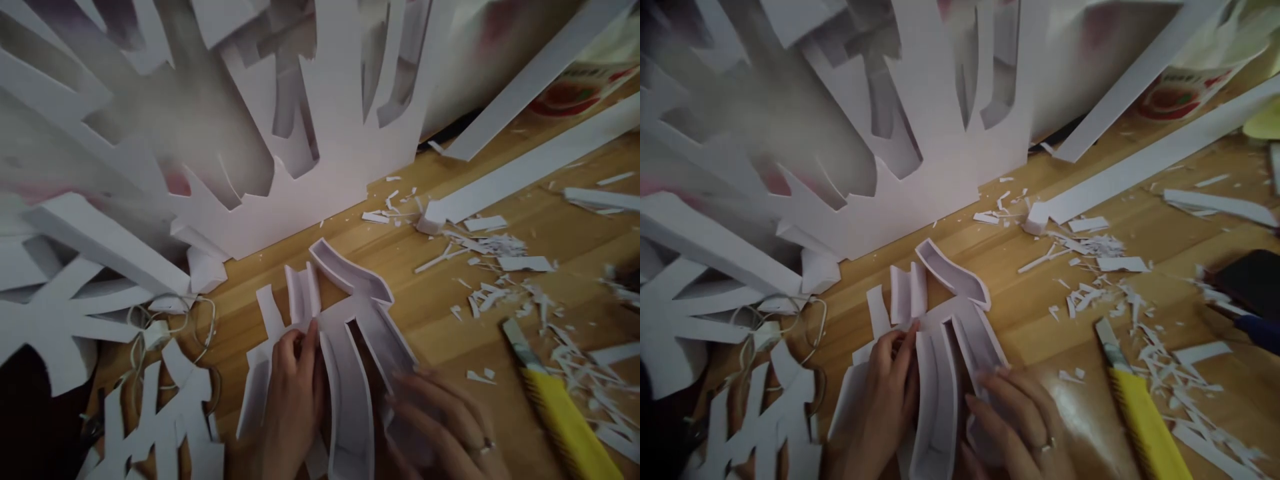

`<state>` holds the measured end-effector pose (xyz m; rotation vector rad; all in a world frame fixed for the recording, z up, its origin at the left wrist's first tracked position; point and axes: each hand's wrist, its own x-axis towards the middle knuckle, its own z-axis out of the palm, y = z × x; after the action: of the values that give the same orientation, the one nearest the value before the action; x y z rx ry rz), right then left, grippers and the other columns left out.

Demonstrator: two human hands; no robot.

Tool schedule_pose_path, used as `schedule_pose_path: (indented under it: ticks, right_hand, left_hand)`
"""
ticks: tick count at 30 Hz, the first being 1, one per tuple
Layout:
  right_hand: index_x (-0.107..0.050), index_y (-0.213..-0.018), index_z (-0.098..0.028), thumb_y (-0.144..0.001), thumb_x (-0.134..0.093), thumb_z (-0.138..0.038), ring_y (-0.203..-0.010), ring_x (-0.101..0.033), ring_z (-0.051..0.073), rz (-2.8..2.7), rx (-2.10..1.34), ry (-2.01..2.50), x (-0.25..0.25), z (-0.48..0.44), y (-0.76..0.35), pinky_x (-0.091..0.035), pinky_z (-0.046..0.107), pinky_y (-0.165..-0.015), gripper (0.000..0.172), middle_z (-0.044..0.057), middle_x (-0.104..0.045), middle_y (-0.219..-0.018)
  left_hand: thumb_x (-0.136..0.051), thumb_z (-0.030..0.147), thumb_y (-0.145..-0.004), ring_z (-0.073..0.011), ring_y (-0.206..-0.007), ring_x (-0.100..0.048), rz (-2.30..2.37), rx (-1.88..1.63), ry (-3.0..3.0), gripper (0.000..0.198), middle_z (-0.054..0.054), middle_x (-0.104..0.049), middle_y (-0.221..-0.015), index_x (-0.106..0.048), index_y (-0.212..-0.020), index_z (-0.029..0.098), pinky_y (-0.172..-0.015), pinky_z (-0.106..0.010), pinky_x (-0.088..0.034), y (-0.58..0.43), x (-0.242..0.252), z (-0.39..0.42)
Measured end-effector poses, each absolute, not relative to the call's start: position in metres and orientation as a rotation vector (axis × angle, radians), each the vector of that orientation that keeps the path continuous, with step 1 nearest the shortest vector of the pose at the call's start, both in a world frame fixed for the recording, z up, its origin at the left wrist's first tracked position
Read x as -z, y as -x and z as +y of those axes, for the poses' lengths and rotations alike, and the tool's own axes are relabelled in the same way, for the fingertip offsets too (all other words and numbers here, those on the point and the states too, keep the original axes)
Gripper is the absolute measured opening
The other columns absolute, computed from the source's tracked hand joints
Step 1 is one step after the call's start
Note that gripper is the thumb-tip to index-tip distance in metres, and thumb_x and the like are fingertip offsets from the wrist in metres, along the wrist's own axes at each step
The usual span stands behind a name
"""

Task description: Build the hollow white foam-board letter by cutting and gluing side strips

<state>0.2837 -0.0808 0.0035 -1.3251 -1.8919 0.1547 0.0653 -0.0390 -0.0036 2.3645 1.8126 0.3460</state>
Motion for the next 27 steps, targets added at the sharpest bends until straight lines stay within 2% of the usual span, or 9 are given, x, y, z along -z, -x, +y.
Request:
schedule_pose_path:
  ticks: [4, 7, 9, 15, 23, 27]
  right_hand:
    - [-0.065, -0.1, -0.023, -0.082, -0.06, -0.017, -0.105, -0.059, 0.021, -1.86, -0.22, 1.284, 0.007, -0.077, -0.269, -0.045, 0.038, -0.099, 0.02, 0.003, -0.067, -0.104]
    - [-0.066, -0.098, -0.025, -0.083, -0.06, -0.018, -0.103, -0.06, 0.019, -1.834, -0.282, 1.306, 0.007, -0.075, -0.27, -0.043, 0.036, -0.103, 0.018, 0.0, -0.069, -0.101]
    - [-0.067, -0.098, -0.027, -0.082, -0.061, -0.017, -0.101, -0.061, 0.018, -1.835, -0.304, 1.308, 0.008, -0.075, -0.273, -0.043, 0.035, -0.104, 0.019, -0.001, -0.07, -0.099]
    - [-0.067, -0.103, -0.03, -0.08, -0.064, -0.018, -0.099, -0.065, 0.018, -1.893, -0.314, 1.316, 0.014, -0.077, -0.279, -0.046, 0.037, -0.103, 0.026, -0.003, -0.071, -0.1]
    - [-0.067, -0.108, -0.029, -0.087, -0.06, -0.024, -0.105, -0.065, 0.019, -1.986, -0.385, 1.233, 0.008, -0.075, -0.284, -0.05, 0.038, -0.103, 0.022, 0.0, -0.072, -0.107]
    - [-0.066, -0.115, -0.027, -0.09, -0.059, -0.026, -0.111, -0.063, 0.018, -2.067, -0.412, 1.185, 0.01, -0.074, -0.286, -0.051, 0.034, -0.102, 0.025, 0.0, -0.071, -0.111]
  left_hand:
    - [-0.04, 0.002, -0.086, -0.0248, -0.107, -0.052, 1.801, -0.173, -2.401, 0.069, -0.011, -0.044, -0.12, -0.033, -0.147, 0.032, -0.088, -0.045, -0.054, -0.063, 0.0, -0.031]
    - [-0.04, -0.004, -0.082, -0.025, -0.104, -0.051, 1.758, -0.028, -2.381, 0.078, -0.009, -0.044, -0.116, -0.033, -0.147, 0.038, -0.087, -0.048, -0.054, -0.059, -0.01, -0.023]
    - [-0.041, -0.003, -0.082, -0.0246, -0.105, -0.051, 1.721, -0.006, -2.297, 0.076, -0.008, -0.044, -0.113, -0.036, -0.145, 0.039, -0.087, -0.047, -0.054, -0.056, -0.017, -0.017]
    - [-0.037, 0.003, -0.092, -0.0141, -0.105, -0.055, 1.574, -0.225, -2.04, 0.062, -0.005, -0.045, -0.109, -0.041, -0.142, 0.038, -0.093, -0.03, -0.052, -0.049, -0.018, -0.01]
    - [-0.04, 0.004, -0.092, -0.0118, -0.113, -0.053, 1.573, -0.313, -2.063, 0.056, -0.004, -0.05, -0.117, -0.047, -0.14, 0.033, -0.098, -0.024, -0.047, -0.049, -0.014, -0.012]
    - [-0.037, 0.005, -0.093, -0.0107, -0.112, -0.055, 1.622, -0.357, -2.068, 0.054, -0.004, -0.054, -0.118, -0.046, -0.14, 0.03, -0.094, -0.021, -0.049, -0.049, -0.015, -0.014]
